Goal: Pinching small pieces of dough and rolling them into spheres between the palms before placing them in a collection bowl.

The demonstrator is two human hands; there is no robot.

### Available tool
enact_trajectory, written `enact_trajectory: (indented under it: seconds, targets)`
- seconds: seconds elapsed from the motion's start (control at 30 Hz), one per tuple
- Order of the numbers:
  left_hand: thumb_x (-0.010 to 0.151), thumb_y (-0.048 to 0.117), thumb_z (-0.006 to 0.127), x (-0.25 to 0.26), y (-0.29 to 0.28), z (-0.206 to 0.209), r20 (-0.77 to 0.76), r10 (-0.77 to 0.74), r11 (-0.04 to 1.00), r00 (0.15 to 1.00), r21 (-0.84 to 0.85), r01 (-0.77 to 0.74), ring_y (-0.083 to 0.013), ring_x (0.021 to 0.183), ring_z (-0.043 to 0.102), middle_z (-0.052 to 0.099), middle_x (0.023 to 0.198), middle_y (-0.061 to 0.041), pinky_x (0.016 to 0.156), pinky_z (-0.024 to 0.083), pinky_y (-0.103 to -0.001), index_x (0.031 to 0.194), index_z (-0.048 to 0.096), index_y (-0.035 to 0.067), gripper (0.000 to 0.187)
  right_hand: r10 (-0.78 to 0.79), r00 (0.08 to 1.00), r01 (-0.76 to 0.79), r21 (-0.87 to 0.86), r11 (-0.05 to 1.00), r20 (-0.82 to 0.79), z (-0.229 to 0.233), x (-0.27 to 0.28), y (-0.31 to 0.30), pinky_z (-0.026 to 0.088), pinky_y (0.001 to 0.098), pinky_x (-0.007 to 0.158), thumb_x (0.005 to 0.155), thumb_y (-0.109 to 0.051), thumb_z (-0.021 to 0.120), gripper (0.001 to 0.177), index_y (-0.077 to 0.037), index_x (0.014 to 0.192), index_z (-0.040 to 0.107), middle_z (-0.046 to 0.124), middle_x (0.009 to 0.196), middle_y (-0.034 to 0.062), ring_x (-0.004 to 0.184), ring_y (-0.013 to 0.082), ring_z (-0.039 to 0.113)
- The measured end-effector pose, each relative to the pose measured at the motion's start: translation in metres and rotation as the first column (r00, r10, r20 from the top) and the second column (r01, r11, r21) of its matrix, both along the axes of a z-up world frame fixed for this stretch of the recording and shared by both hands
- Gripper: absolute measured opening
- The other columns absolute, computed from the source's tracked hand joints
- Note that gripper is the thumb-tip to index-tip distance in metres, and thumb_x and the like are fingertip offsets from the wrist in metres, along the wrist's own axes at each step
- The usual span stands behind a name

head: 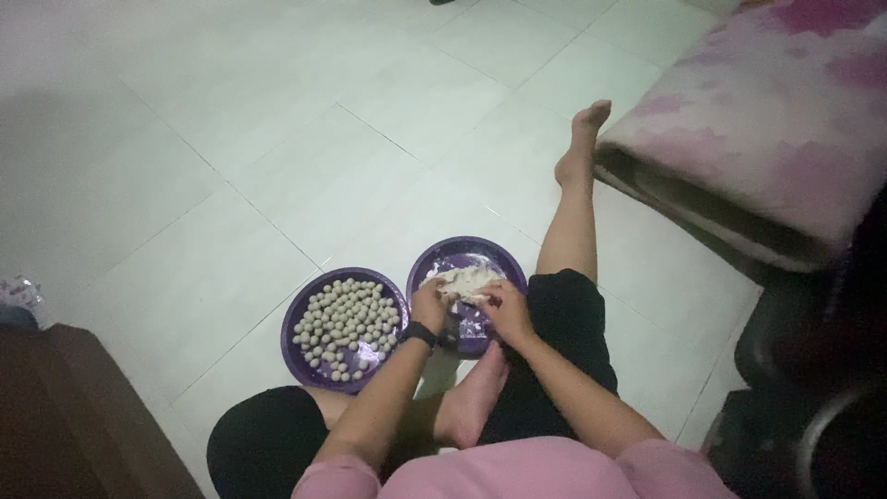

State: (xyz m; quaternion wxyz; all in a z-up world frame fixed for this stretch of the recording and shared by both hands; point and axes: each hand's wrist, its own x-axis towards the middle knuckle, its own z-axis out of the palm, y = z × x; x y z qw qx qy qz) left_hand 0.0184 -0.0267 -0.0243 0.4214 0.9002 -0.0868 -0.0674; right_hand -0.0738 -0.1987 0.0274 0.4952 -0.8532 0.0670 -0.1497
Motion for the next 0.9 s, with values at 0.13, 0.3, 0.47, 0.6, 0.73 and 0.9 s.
enact_trajectory:
  seconds: [0.13, 0.3, 0.47, 0.6, 0.73, 0.9]
  targets:
    - [0.092, 0.017, 0.068, 0.022, -0.008, -0.030, -0.020, -0.172, 0.912, 0.985, 0.375, 0.167, -0.0296, 0.098, 0.073, 0.075, 0.099, -0.011, 0.086, 0.059, -0.041, 0.102, 0.074, 0.009, 0.015, -0.058, 0.993, 0.068, 0.096, 0.993, -0.103, -0.023, 0.006, -0.002, 0.055, 0.0427, 0.083, 0.077, -0.007, 0.080, 0.025, -0.010, 0.102, 0.080, 0.074, 0.096, 0.0148, 0.090, 0.0335, 0.070]
    - [0.090, 0.012, 0.060, 0.022, -0.002, -0.055, -0.041, -0.021, 0.957, 0.999, 0.287, 0.031, -0.0392, 0.093, 0.072, 0.069, 0.095, -0.017, 0.084, 0.060, -0.050, 0.095, 0.067, 0.001, 0.014, -0.092, 0.990, 0.111, 0.194, 0.975, -0.104, -0.027, 0.008, -0.006, 0.055, 0.0373, 0.076, 0.077, -0.009, 0.078, 0.019, -0.013, 0.095, 0.081, 0.075, 0.087, 0.0136, 0.083, 0.0298, 0.072]
    - [0.084, 0.016, 0.064, 0.022, 0.003, -0.063, 0.238, -0.424, 0.720, 0.874, 0.674, 0.166, -0.0240, 0.068, 0.071, 0.070, 0.067, -0.004, 0.060, 0.052, -0.036, 0.076, 0.075, 0.022, 0.015, -0.159, 0.967, 0.209, 0.258, 0.943, -0.201, -0.052, 0.017, -0.013, 0.057, 0.0292, 0.076, 0.071, -0.014, 0.088, 0.027, -0.018, 0.097, 0.083, 0.079, 0.089, 0.0051, 0.082, 0.0174, 0.074]
    - [0.096, 0.027, 0.062, -0.011, 0.015, 0.030, -0.048, -0.219, 0.851, 0.974, 0.478, 0.215, -0.0249, 0.094, 0.075, 0.077, 0.097, -0.008, 0.080, 0.058, -0.039, 0.120, 0.071, 0.016, 0.028, -0.119, 0.975, 0.177, 0.324, 0.929, -0.190, -0.040, 0.017, 0.009, 0.057, 0.0276, 0.075, 0.071, -0.014, 0.091, 0.029, -0.014, 0.099, 0.082, 0.080, 0.091, 0.0071, 0.079, 0.0127, 0.071]
    - [0.095, 0.013, 0.064, -0.026, 0.028, 0.079, -0.013, 0.015, 1.000, 1.000, 0.026, -0.015, -0.0332, 0.100, 0.071, 0.073, 0.101, -0.018, 0.085, 0.058, -0.043, 0.127, 0.067, 0.005, 0.033, -0.009, 0.986, 0.104, 0.575, 0.812, -0.166, -0.032, 0.017, 0.034, 0.061, 0.0305, 0.072, 0.072, -0.005, 0.089, 0.035, -0.008, 0.104, 0.077, 0.077, 0.088, 0.0099, 0.076, 0.0150, 0.073]
    - [0.087, 0.009, 0.075, -0.025, 0.040, 0.087, 0.068, 0.079, 0.990, 0.995, -0.125, -0.070, -0.0289, 0.085, 0.070, 0.065, 0.089, -0.010, 0.075, 0.057, -0.039, 0.118, 0.071, 0.009, 0.031, 0.007, 0.984, 0.120, 0.686, 0.718, -0.180, 0.026, 0.004, 0.068, 0.062, 0.0277, 0.071, 0.076, -0.009, 0.090, 0.031, -0.003, 0.102, 0.075, 0.075, 0.091, 0.0097, 0.076, 0.0136, 0.073]
